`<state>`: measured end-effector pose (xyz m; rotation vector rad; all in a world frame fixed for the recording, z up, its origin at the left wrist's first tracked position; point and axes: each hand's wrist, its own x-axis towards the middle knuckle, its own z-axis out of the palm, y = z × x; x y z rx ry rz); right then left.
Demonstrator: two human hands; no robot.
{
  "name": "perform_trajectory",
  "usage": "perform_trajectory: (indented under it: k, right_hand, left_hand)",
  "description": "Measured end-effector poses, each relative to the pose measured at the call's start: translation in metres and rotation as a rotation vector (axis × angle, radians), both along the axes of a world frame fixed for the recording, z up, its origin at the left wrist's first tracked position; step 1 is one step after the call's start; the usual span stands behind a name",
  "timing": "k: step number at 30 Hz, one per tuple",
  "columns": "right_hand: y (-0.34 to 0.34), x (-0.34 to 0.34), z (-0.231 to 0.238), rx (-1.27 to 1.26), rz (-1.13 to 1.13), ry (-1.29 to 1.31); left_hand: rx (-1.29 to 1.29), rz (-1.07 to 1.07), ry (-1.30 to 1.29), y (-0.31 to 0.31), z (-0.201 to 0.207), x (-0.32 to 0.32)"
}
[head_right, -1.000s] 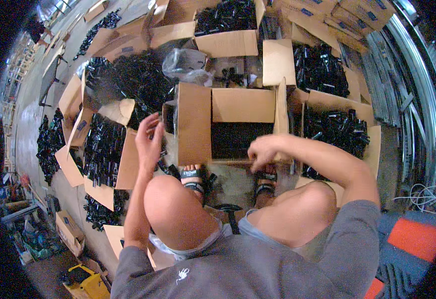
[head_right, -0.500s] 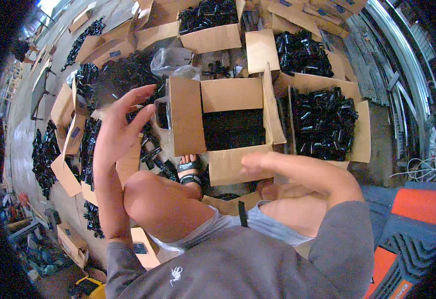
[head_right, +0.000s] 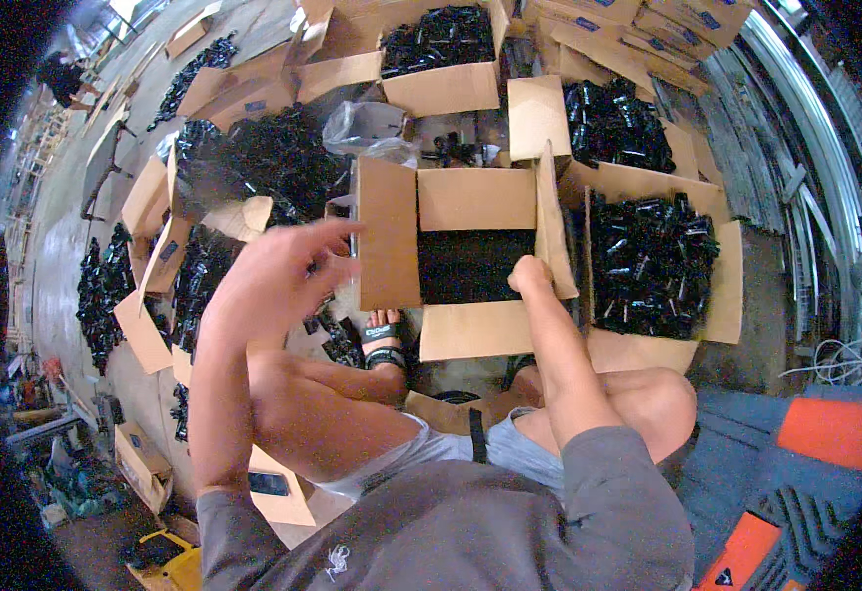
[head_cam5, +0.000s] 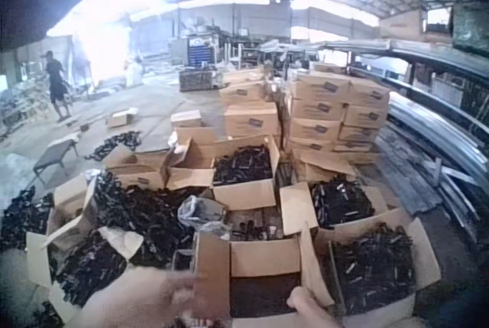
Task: The person uses a box cutter to open cardboard boxes, removes metal components, and inserts small plastic or rubber plugs into the holes of the metal parts by hand.
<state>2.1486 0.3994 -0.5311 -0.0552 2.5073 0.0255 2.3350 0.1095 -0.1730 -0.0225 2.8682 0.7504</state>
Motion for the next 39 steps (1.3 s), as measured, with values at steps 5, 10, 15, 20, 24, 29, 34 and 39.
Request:
perform_trajectory:
  k: [5,10,15,20,24,29,34,39]
  right_hand:
    - [0.03,-0.005,-0.037,-0.131,0.073,0.232]
    - [0.043,0.009,-0.038,-0.123,0.165,0.367]
    - [0.023,0.005,-0.026,-0.088,-0.002,0.31]
    - [0.01,0.009,-0.012,-0.071,-0.054,0.29]
    - [0.025,0.009,0.003,-0.109,0.013,0.424]
    - [0.022,0.004,0.008,-0.163,0.204,0.368]
    - [0.03,-0.001,-0.023,-0.254,0.043,0.271]
    - [0.036,-0.011,-0.024,-0.189,0.014,0.18]
  left_hand:
    - [-0.036,0.293,-0.039,-0.092,-0.105,-0.019]
    - [0.081,0.172,-0.254,-0.08,-0.118,-0.016]
    - [0.128,0.084,-0.195,-0.078,-0.122,-0.022]
    - [0.127,0.11,-0.174,-0.081,-0.117,-0.024]
    - [0.068,0.12,-0.094,-0.077,-0.112,-0.026]
    - [0.136,0.183,-0.113,-0.084,-0.111,-0.015]
    - [0.107,0.129,-0.105,-0.073,-0.112,-0.02]
    - [0.07,0.074,-0.063,-0.06,-0.106,-0.025]
